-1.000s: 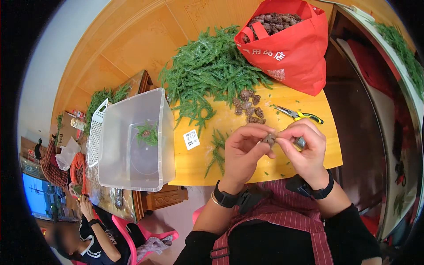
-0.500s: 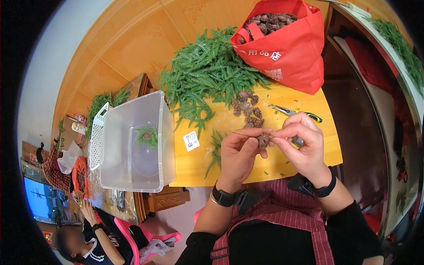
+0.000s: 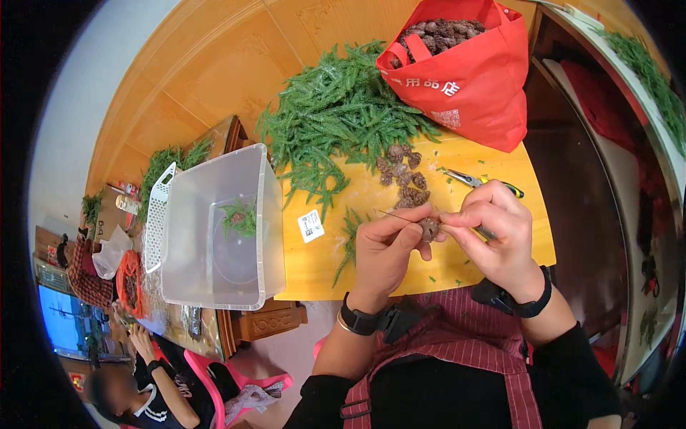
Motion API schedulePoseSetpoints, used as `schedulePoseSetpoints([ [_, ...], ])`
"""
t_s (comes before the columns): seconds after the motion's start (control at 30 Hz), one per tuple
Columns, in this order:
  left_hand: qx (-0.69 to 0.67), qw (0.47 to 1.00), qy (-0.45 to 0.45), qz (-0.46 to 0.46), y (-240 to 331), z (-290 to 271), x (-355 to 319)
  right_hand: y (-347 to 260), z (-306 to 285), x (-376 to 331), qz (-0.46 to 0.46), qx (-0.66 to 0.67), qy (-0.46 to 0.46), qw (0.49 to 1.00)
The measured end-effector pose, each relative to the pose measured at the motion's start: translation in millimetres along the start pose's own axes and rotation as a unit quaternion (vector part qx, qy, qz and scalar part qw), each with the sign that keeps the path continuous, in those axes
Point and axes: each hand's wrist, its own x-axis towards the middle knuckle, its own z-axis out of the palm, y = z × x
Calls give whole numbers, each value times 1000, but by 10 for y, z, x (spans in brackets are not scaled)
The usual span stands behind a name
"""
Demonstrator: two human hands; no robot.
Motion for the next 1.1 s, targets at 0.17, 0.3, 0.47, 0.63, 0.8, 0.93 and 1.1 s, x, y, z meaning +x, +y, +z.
schedulePoseSetpoints([
  [0.17, 62, 998, -10, -15, 14, -13, -6, -14, -29, 22, -26, -33, -18, 999],
  [0.3, 80, 996, -10, -27, 58, 34, -2, -18, -48, 21, -42, -50, -27, 997],
  [0.47, 42, 997, -28, -52, 86, 5, 7, -12, -82, 33, -18, -19, -29, 999],
  [0.63, 79, 984, -59, -148, 230, -31, 2, 55, -252, 162, -104, -51, -151, 982],
  [0.8, 142, 950, -121, -249, 330, 0, 19, -88, -388, 383, -184, -115, -288, 933],
  [0.93, 152, 932, -150, -293, 380, 47, 41, -123, -368, 428, -214, -109, -368, 898],
  [1.1, 141, 925, -150, -320, 347, 27, 6, -176, -393, 496, -217, -119, -408, 879],
])
